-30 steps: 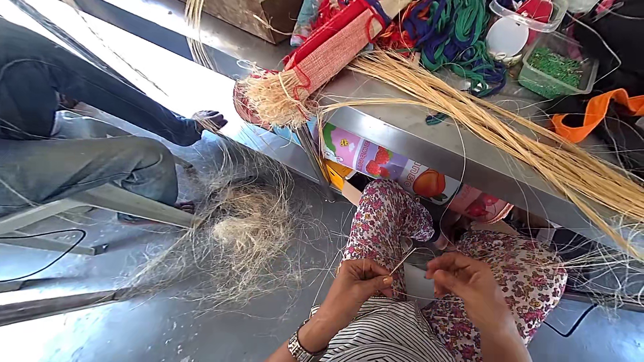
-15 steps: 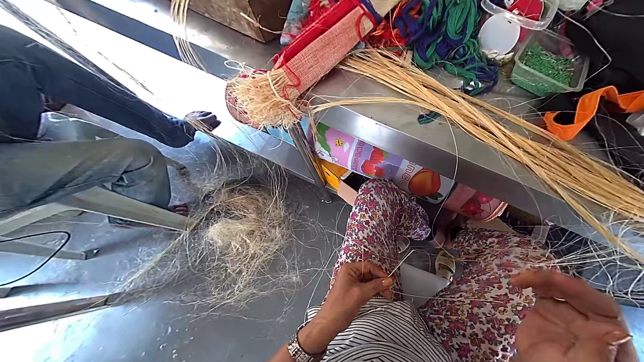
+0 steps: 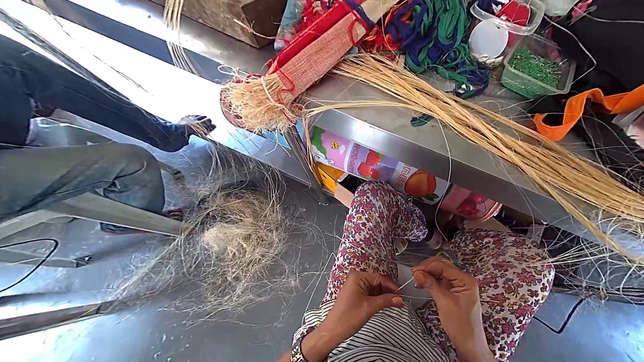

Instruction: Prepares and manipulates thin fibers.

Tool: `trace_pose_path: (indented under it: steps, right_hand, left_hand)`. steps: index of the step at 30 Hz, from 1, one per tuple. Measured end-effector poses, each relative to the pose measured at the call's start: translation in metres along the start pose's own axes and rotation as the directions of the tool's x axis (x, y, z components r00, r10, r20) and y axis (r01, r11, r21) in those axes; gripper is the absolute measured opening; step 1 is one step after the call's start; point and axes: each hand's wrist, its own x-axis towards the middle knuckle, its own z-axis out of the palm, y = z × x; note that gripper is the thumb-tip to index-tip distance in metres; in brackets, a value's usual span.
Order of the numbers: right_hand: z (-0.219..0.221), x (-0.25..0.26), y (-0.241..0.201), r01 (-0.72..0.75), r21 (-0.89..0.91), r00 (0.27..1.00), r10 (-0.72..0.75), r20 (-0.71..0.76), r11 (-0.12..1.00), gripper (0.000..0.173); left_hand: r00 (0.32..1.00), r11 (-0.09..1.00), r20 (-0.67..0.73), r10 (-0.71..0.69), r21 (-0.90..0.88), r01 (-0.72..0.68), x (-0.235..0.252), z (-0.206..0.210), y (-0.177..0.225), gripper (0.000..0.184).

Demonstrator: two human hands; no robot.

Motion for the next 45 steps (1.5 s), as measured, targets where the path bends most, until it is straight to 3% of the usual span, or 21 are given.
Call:
trace_pose_path:
  steps: [6,9,13,17,22,25,27,34,38,41,43,45]
  right_hand:
    - [-0.002,0.004,-0.002,-0.039,-0.034,0.996,0.042,0.079,0.999,0.005]
    - [-0.002,0.004,-0.003,-0.058,-0.053,0.994,0.063,0.091,0.997,0.005]
    - [-0.006,0.002,0.000,-0.028,-0.146,0.997,0.038,0.067,0.989,0.007]
    - [-0.007,0.002,-0.001,-0.040,-0.250,0.983,0.083,0.163,0.968,0.010]
    - [-0.002,0.001,0.002,-0.032,-0.305,0.983,0.086,0.165,0.952,0.009]
    - [-0.003,0.003,0.004,-0.015,-0.245,0.990,0.048,0.130,0.969,0.009]
    - [-0.005,0.004,0.007,-0.018,-0.165,0.995,0.034,0.095,0.986,0.008]
    - [-0.006,0.007,0.009,-0.111,0.034,0.993,0.111,0.028,0.993,0.009]
    - [-0.006,0.008,0.009,-0.146,0.110,0.989,0.146,0.006,0.983,0.010]
    - [-0.006,0.008,0.010,-0.114,0.075,0.993,0.114,0.011,0.991,0.008]
    - [-0.006,0.008,0.009,-0.103,0.041,0.995,0.103,0.017,0.994,0.007]
    - [-0.005,0.007,0.008,-0.088,0.017,0.996,0.088,0.008,0.996,0.007]
  left_hand:
    - [0.998,0.998,0.045,0.040,0.046,-0.042,0.012,0.005,0.011,0.008]
    - [0.996,0.994,-0.005,0.090,0.070,-0.090,0.016,0.009,0.010,0.006]
    - [0.947,0.941,-0.122,0.297,0.208,-0.268,0.021,0.011,-0.001,0.012]
    - [0.984,0.986,-0.067,0.166,0.040,-0.164,0.025,0.013,0.012,0.014]
    - [0.981,0.983,-0.086,0.177,-0.043,-0.181,0.034,0.019,0.012,0.008]
    - [0.993,0.949,-0.112,0.034,-0.309,-0.068,0.036,0.019,0.013,0.020]
    - [0.998,0.888,-0.048,-0.045,-0.460,0.018,0.036,0.015,0.016,0.025]
    - [0.994,0.810,-0.025,-0.108,-0.581,0.073,0.036,0.007,0.013,0.028]
    - [0.997,0.906,0.039,-0.069,-0.416,0.079,0.033,0.002,0.006,0.011]
    - [1.000,1.000,0.024,-0.013,-0.023,0.013,0.031,0.002,0.010,0.019]
    - [0.997,0.981,-0.012,0.082,0.175,-0.079,0.031,0.006,0.008,0.016]
    - [0.982,0.954,-0.035,0.184,0.247,-0.170,0.031,0.009,0.005,0.011]
